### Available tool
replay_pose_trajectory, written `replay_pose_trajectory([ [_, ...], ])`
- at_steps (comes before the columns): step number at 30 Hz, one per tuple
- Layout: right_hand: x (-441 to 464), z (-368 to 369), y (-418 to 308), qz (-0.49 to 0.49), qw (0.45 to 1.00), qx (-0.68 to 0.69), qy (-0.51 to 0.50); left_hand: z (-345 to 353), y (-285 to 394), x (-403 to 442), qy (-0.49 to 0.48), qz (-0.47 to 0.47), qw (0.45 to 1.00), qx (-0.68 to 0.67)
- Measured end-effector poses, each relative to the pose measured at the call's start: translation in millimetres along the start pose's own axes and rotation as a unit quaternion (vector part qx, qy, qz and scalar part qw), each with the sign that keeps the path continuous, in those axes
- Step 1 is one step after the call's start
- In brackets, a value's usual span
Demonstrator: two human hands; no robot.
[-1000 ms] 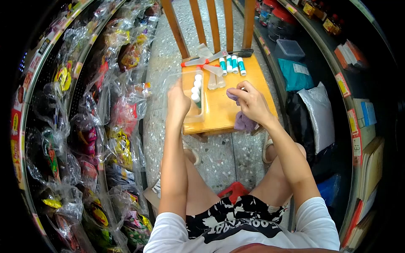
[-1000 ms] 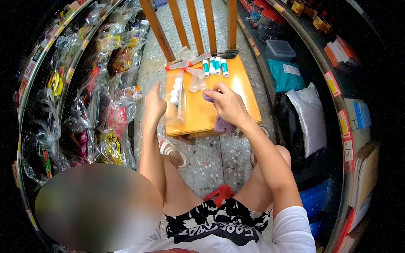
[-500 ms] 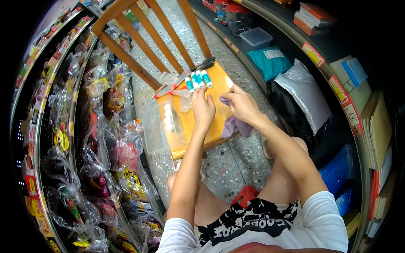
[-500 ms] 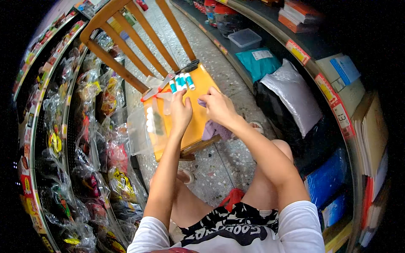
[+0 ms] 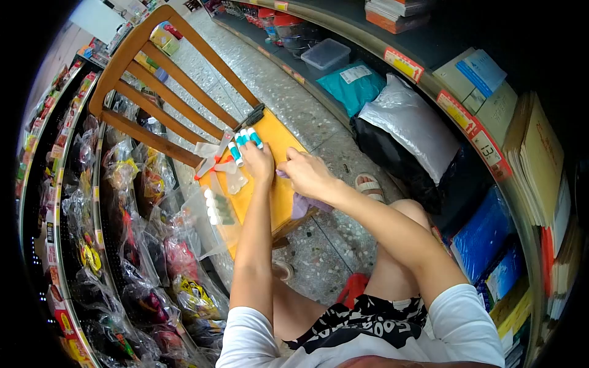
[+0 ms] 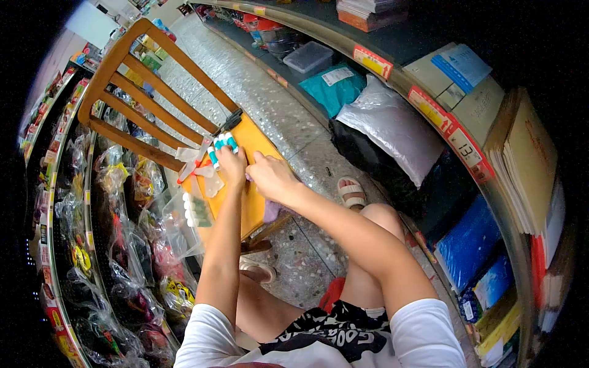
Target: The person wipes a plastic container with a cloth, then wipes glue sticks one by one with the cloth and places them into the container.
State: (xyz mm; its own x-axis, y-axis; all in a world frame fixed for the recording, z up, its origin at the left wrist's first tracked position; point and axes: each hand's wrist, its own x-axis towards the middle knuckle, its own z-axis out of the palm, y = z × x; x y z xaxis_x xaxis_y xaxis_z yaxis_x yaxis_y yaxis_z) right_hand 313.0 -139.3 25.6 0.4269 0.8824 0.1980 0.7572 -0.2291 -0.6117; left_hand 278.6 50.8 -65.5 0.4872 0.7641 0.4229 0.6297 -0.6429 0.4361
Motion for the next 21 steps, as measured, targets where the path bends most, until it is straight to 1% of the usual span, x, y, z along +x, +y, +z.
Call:
replay_pose_trajectory([
  [2,0.6,2.5,1.0,-0.003,1.000,-0.006,0.008,1.3,-2.0,-0.9,0.015,0.011,1.000,0.014],
  [5,-2.6,3.4,1.4,-0.001,1.000,-0.010,0.009,-2.7,-3.8,-6.8,-0.019,0.008,1.000,0.000],
  [8,-2.3,3.1,0.7,-0.004,1.000,-0.017,0.003,-12.7,-13.9,-23.1,-0.015,0.045,0.998,-0.037],
  [11,-2.4,6.8,1.1,-0.008,0.999,-0.032,-0.001,-38.1,-14.8,-44.1,-0.076,-0.003,0.993,-0.085],
  [12,-4.0,5.2,-0.8,-0.011,1.000,-0.029,-0.003,-52.4,-9.9,-50.3,-0.124,-0.080,0.984,-0.103],
  [13,-3.6,3.9,-2.2,-0.016,0.999,-0.027,-0.004,-68.3,-3.6,-55.5,-0.156,-0.120,0.971,-0.137],
  [15,-2.5,7.5,-4.5,-0.011,0.999,-0.049,-0.014,-97.8,0.4,-66.6,-0.214,-0.199,0.935,-0.202],
  [16,-1.9,8.7,-6.8,-0.006,0.998,-0.053,-0.016,-92.9,-15.1,-71.9,-0.244,-0.235,0.892,-0.299],
  [18,-0.7,12.2,-10.0,-0.008,0.998,-0.062,-0.011,-110.3,-22.9,-82.4,-0.268,-0.288,0.817,-0.421],
  [19,-0.5,13.9,-11.8,-0.021,0.999,-0.034,0.009,-122.5,-21.1,-86.2,-0.278,-0.310,0.771,-0.481],
  [21,0.1,17.2,-15.6,-0.048,0.997,0.022,0.047,-142.0,-19.5,-89.4,-0.270,-0.323,0.726,-0.544],
])
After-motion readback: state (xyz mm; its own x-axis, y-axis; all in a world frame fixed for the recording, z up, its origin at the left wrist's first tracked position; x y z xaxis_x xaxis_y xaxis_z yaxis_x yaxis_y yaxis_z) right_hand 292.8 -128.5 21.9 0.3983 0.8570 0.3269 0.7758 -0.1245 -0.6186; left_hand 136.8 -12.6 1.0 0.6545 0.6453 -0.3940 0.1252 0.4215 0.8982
